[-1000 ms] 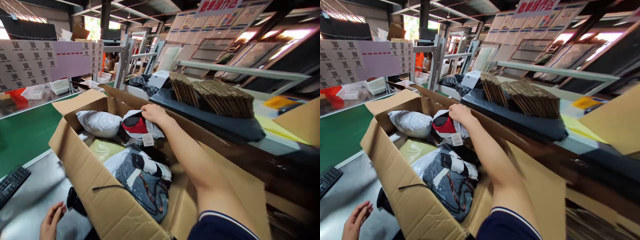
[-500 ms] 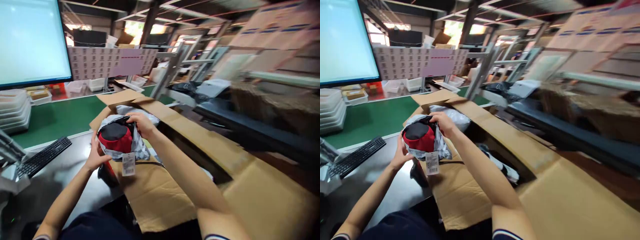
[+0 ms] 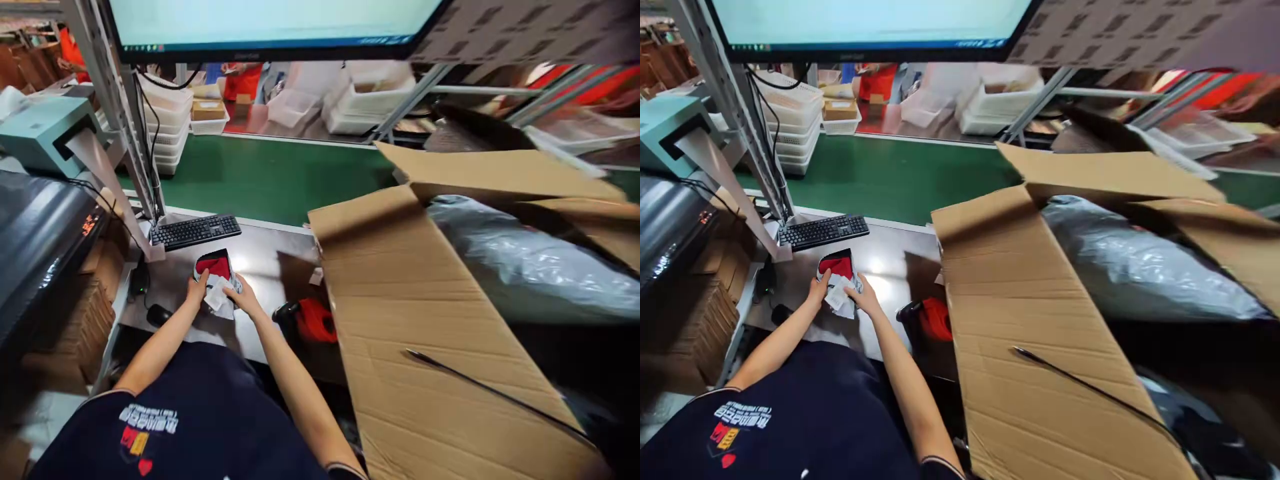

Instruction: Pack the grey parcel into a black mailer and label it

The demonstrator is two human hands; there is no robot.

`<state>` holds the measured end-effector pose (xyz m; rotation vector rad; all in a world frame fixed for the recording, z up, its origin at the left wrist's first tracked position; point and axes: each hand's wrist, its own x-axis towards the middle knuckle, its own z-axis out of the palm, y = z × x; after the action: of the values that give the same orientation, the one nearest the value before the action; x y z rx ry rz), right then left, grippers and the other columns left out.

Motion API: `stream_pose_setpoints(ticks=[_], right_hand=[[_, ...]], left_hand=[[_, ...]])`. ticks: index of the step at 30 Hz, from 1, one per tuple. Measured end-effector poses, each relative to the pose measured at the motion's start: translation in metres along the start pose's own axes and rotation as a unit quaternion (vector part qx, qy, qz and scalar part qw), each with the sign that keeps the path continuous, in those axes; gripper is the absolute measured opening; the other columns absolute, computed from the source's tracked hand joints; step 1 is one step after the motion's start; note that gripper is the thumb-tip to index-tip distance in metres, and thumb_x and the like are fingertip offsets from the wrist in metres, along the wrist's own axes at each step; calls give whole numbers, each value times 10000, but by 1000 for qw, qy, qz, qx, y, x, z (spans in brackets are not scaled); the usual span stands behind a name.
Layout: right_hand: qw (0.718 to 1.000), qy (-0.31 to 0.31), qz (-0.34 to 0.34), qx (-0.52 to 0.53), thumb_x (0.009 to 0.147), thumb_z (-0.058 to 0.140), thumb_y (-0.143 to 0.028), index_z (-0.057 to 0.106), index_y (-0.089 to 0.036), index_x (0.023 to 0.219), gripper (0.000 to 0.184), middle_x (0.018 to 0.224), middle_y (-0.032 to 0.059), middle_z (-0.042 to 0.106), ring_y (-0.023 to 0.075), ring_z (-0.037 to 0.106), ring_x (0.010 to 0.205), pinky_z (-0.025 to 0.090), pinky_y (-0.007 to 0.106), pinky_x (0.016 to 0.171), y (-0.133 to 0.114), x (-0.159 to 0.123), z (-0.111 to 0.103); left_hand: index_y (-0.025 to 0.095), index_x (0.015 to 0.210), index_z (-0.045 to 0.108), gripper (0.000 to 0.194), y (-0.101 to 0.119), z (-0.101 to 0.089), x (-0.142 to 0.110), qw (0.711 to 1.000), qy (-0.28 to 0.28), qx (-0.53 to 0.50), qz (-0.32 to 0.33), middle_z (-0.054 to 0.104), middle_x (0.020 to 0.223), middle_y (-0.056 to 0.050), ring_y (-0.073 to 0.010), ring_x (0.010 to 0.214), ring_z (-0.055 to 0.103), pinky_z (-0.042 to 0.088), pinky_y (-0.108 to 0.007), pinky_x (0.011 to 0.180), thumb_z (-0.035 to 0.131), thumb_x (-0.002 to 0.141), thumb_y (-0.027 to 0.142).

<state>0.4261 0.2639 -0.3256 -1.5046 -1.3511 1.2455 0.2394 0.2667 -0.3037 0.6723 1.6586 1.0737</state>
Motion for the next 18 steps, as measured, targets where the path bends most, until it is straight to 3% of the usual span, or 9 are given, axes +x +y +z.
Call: stream_pose_setpoints(ticks=[3, 5, 7, 9, 11, 12, 15, 17, 18], right_hand=[[993, 90, 80, 5, 802, 591, -503, 485, -108, 1408, 731, 1288, 261, 670, 356, 682, 1161, 559, 525, 992, 37, 9, 9], [985, 140, 97, 5, 846, 495, -489, 413, -84, 1453, 734, 1345, 305, 620, 368, 652, 1229, 537, 544, 1028, 51, 8, -4], [984, 159, 79, -1, 837, 483, -466, 415, -95, 1453, 722, 1407, 300, 585, 375, 601, 1310, 512, 556, 1071, 61, -6, -20], [988, 148, 39, -14, 795, 536, -430, 479, -137, 1423, 695, 1459, 257, 568, 376, 546, 1373, 486, 567, 1111, 69, -28, -29], [991, 97, -50, -75, 771, 587, -370, 526, -180, 1425, 684, 1539, 212, 516, 366, 469, 1449, 427, 567, 1176, 77, -51, -27], [985, 61, -101, -123, 770, 606, -341, 529, -189, 1447, 699, 1587, 201, 466, 366, 419, 1488, 382, 571, 1212, 81, -60, -23], [948, -37, -182, -258, 769, 650, -284, 442, -156, 1560, 827, 1693, 216, 280, 391, 266, 1567, 289, 589, 1259, 87, -65, -6], [947, -53, -147, -281, 750, 668, -241, 383, -119, 1601, 906, 1690, 228, 279, 385, 276, 1560, 302, 554, 1260, 84, -52, 2], [949, -52, -127, -284, 748, 664, -219, 374, -110, 1609, 915, 1679, 227, 308, 374, 309, 1545, 323, 529, 1253, 81, -42, 2]], left_hand=[[51, 1235, 600, 570, -26, -19, 1, 998, -8, 52, -44, 643, 1332, -306, -404, 1355, 565, 463, -459, 1076, 668, 905, 512], [21, 1398, 492, 777, -34, -33, 0, 995, 4, 91, -37, 438, 1549, -350, -445, 1528, 333, 342, -505, 1201, 799, 791, 399], [61, 1546, 336, 1052, -35, -47, 4, 985, -29, 160, 51, 192, 1693, -304, -408, 1608, 120, 208, -501, 1284, 871, 667, 281], [154, 1594, 316, 1121, -30, -57, 14, 938, -132, 261, 187, 130, 1734, -212, -368, 1618, 95, 159, -499, 1307, 874, 624, 219], [223, 1550, 441, 1028, -21, -61, 28, 863, -237, 348, 279, 246, 1706, -156, -373, 1586, 206, 195, -519, 1299, 867, 615, 191], [235, 1491, 527, 943, -15, -61, 36, 843, -263, 366, 294, 339, 1659, -143, -376, 1547, 291, 239, -517, 1284, 867, 613, 182], [171, 1174, 739, 440, 2, -52, 58, 847, -267, 358, 289, 612, 1335, -144, -335, 1293, 554, 391, -491, 1182, 797, 744, 242], [151, 937, 769, 179, 11, -44, 67, 856, -256, 343, 289, 651, 1198, -149, -310, 1211, 582, 395, -483, 1163, 689, 865, 294], [154, 857, 758, 194, 13, -41, 69, 857, -255, 341, 292, 648, 1217, -154, -309, 1236, 565, 373, -478, 1179, 650, 898, 309]])
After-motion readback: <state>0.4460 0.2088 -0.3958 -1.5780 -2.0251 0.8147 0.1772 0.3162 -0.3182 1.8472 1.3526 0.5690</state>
